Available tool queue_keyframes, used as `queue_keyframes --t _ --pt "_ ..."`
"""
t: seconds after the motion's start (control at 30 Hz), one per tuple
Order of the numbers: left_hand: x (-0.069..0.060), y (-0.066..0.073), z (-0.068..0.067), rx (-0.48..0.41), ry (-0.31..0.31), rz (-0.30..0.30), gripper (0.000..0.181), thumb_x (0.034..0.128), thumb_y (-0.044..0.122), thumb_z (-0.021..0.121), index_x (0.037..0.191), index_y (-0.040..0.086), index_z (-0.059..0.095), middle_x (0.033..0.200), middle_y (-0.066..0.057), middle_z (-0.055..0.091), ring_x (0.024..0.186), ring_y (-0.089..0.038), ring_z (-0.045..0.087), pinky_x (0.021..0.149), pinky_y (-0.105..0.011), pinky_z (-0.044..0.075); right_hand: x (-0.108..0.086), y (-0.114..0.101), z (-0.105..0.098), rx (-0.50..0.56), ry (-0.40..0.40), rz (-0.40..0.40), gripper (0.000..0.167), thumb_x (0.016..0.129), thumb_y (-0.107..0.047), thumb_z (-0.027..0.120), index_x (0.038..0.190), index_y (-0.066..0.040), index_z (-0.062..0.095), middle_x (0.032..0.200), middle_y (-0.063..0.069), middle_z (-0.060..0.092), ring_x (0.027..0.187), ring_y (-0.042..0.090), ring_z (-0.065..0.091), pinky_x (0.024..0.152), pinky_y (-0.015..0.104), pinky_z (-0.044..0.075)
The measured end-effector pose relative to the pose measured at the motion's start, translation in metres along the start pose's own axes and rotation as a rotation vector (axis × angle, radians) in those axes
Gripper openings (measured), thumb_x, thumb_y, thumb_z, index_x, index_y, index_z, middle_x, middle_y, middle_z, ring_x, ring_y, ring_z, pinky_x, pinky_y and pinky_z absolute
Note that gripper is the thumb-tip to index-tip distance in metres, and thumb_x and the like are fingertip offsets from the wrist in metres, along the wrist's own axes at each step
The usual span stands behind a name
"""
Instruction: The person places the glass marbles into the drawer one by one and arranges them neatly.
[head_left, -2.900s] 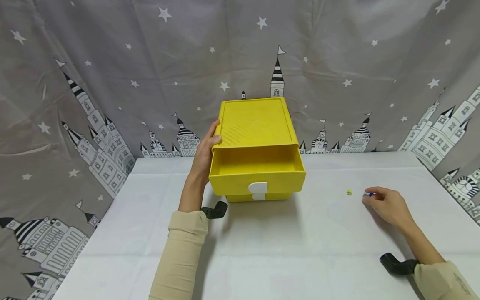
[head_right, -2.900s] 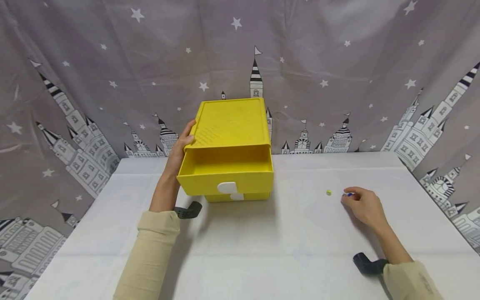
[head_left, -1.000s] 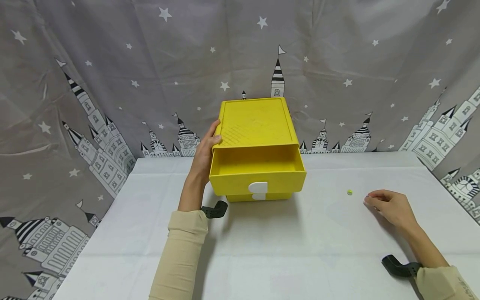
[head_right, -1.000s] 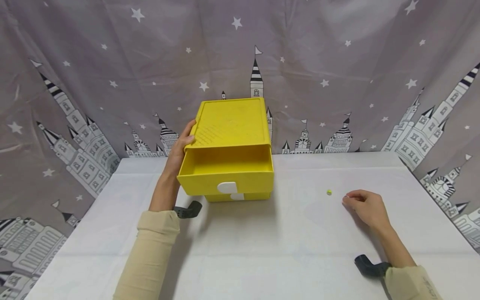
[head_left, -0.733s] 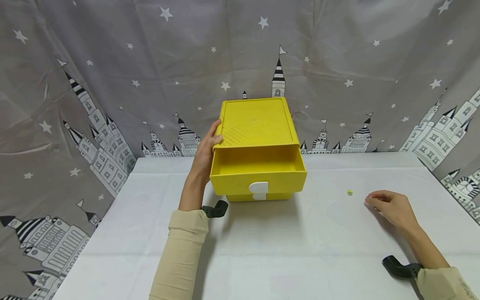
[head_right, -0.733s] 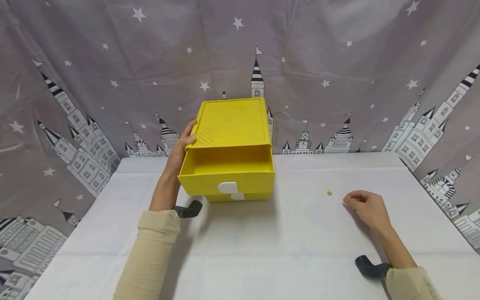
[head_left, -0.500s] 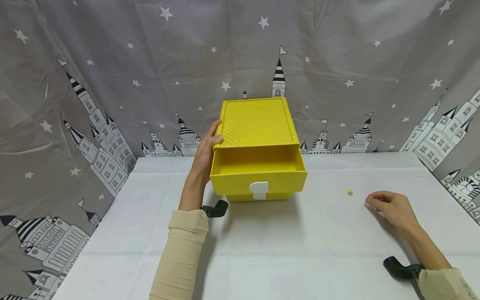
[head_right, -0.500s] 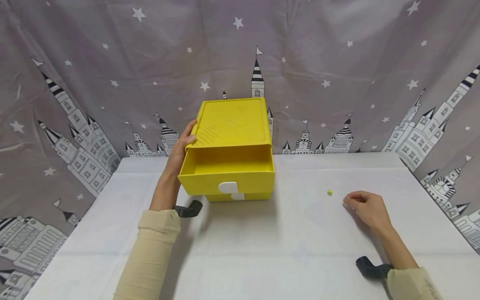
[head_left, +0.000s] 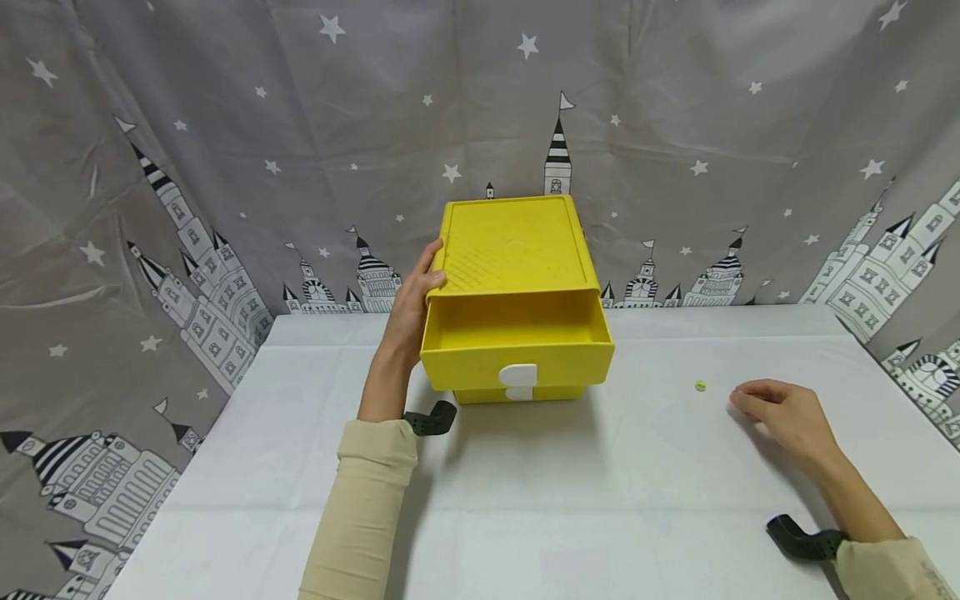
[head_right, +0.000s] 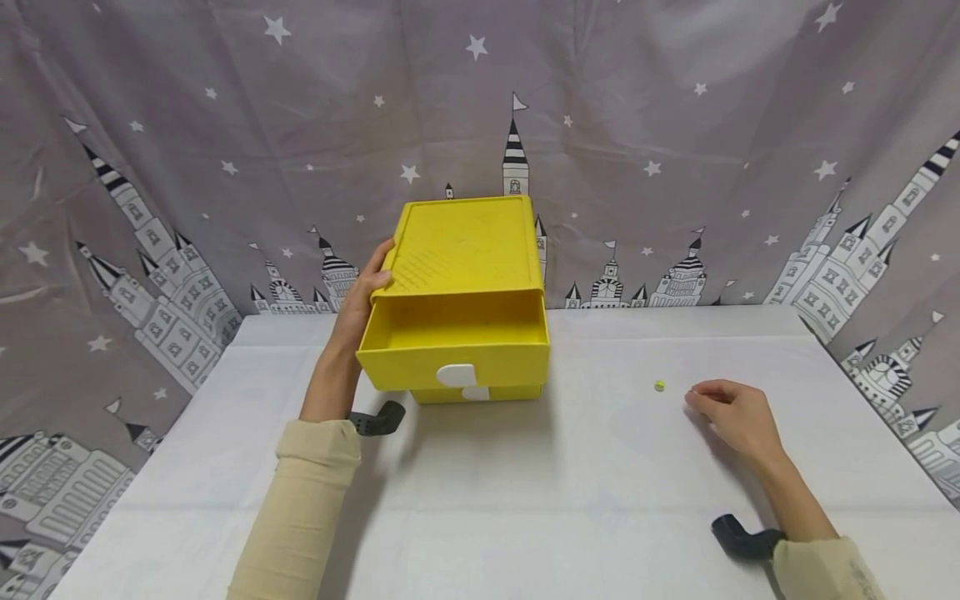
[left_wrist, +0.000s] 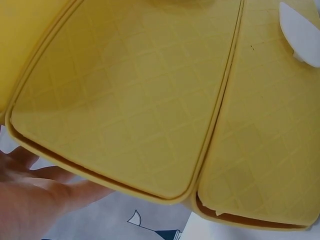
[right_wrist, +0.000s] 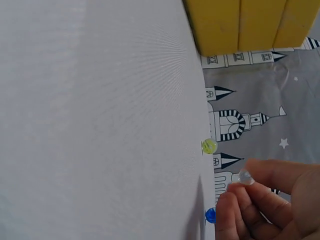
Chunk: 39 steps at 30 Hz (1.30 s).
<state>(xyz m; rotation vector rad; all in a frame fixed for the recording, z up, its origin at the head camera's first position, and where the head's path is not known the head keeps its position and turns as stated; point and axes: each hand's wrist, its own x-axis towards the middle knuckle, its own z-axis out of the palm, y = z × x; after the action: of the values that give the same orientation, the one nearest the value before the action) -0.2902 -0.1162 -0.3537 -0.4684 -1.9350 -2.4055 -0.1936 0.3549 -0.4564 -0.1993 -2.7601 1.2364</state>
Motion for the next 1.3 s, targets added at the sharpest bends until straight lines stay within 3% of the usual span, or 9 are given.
queue_keyframes --t 0.4,0.63,0.97,1.3 --pt "0.000 -0.001 -0.002 -0.017 0.001 -0.006 0.066 0.0930 0.026 0.047 0.157 0.026 0.028 0.156 0.002 0.029 0.127 -0.021 0.044 0.107 -0.038 0.035 -0.006 -0.024 -0.006 0.081 0.039 -0.038 0.044 0.094 -0.030 0.067 0.117 0.007 0.066 0.086 -0.015 0.069 0.075 0.000 0.060 0.067 0.018 0.043" --pt "0.000 -0.002 -0.002 -0.028 0.000 -0.004 0.067 0.0926 0.025 0.047 0.156 0.026 0.028 0.156 0.002 0.029 0.126 -0.021 0.044 0.106 -0.037 0.036 -0.012 -0.031 -0.005 0.046 0.087 -0.080 0.040 0.093 -0.029 0.068 0.114 0.004 0.069 0.089 -0.012 0.069 0.081 -0.009 0.053 0.068 0.015 0.043" --pt "0.002 -0.003 -0.002 -0.025 -0.005 0.000 0.067 0.0925 0.026 0.047 0.157 0.026 0.028 0.158 0.003 0.026 0.129 -0.020 0.042 0.107 -0.037 0.034 -0.019 -0.042 -0.009 0.067 0.110 -0.102 0.038 0.093 -0.028 0.068 0.114 0.005 0.069 0.087 -0.023 0.065 0.082 -0.008 0.054 0.068 0.014 0.042" --pt "0.002 -0.003 -0.002 -0.034 -0.006 -0.004 0.067 0.0927 0.026 0.048 0.157 0.025 0.027 0.158 0.003 0.026 0.130 -0.020 0.042 0.107 -0.037 0.035 -0.028 -0.061 -0.008 0.074 0.129 -0.165 0.036 0.093 -0.027 0.069 0.113 0.003 0.070 0.087 -0.020 0.067 0.080 -0.006 0.057 0.068 0.014 0.043"
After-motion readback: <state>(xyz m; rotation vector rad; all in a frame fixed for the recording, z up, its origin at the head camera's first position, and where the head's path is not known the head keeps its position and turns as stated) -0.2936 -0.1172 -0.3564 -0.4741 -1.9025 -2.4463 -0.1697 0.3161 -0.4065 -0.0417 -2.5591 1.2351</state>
